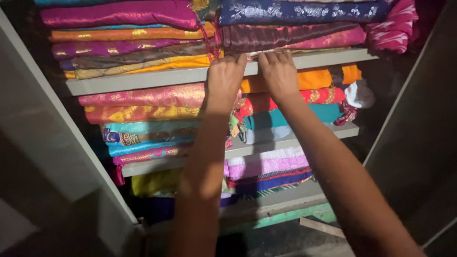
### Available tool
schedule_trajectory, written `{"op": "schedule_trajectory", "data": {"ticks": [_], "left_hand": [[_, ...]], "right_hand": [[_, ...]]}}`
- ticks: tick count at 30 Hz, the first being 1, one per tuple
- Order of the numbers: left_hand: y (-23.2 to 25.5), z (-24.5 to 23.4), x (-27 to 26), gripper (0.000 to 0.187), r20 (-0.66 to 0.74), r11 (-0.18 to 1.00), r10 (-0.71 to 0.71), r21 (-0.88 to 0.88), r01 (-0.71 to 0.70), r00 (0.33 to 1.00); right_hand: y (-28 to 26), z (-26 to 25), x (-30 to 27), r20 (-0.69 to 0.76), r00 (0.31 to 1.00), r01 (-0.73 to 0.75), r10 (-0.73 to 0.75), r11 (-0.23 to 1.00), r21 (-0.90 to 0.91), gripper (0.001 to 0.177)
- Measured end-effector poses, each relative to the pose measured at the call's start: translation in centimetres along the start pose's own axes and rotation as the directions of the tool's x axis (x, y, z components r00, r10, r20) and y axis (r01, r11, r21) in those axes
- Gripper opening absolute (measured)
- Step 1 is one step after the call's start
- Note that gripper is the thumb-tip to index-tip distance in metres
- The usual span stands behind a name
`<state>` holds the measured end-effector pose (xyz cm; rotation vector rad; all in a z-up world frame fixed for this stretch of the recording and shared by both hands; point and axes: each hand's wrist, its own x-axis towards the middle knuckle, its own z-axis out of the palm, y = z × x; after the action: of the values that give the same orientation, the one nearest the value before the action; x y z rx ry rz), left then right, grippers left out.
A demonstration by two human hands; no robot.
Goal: The person rearranges folded garments on the shelves of a closet, moving some items from lower shelves to higher ones and patting the stacks to straighten them.
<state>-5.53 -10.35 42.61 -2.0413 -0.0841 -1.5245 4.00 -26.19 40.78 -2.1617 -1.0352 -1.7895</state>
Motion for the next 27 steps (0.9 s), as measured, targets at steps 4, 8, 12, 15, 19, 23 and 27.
{"op": "schedule_trajectory", "data": {"ticks": [4,8,12,15,19,23,27], "left_hand": [[0.4,0.1,0.1,0.006,0.025,0.999,-0.018,-0.036,0.019,1.0],[0.4,-1.2,-0.5,0.014,0.103,0.984,-0.042,-0.169,0.059,0.994],[0.6,-0.8,-0.5,0.025,-0.041,0.999,-0.032,0.005,0.032,0.999],[-0.5,0.5,-1.0,0.032,-0.158,0.986,0.162,0.057,-0.155,0.974],[-0.1,0.7,-1.1,0.056,-0.202,0.993,0.114,0.019,-0.113,0.973],[0.2,1.1,-1.1,0.078,-0.124,0.967,0.09,0.246,-0.057,0.988],[0.9,3.0,-0.4,0.062,-0.23,1.0,0.006,-0.025,-0.012,0.973]], "right_hand": [[0.2,0.3,0.4,-0.018,0.999,0.042,-0.042,0.999,-0.017,0.024],[0.0,0.6,0.4,-0.138,0.99,0.014,-0.015,1.0,-0.009,0.017],[-0.3,1.6,-0.4,-0.308,0.951,0.019,-0.017,1.0,0.004,0.025],[0.4,2.0,-1.3,-0.249,0.967,0.072,-0.055,0.996,0.06,0.033],[1.0,2.7,-1.3,-0.182,0.982,0.073,-0.046,0.988,0.14,0.036],[1.0,2.7,0.1,-0.225,0.974,-0.018,0.027,0.999,0.046,0.062],[0.5,2.6,0.7,-0.069,0.998,0.009,-0.005,0.998,0.062,0.072]]}}
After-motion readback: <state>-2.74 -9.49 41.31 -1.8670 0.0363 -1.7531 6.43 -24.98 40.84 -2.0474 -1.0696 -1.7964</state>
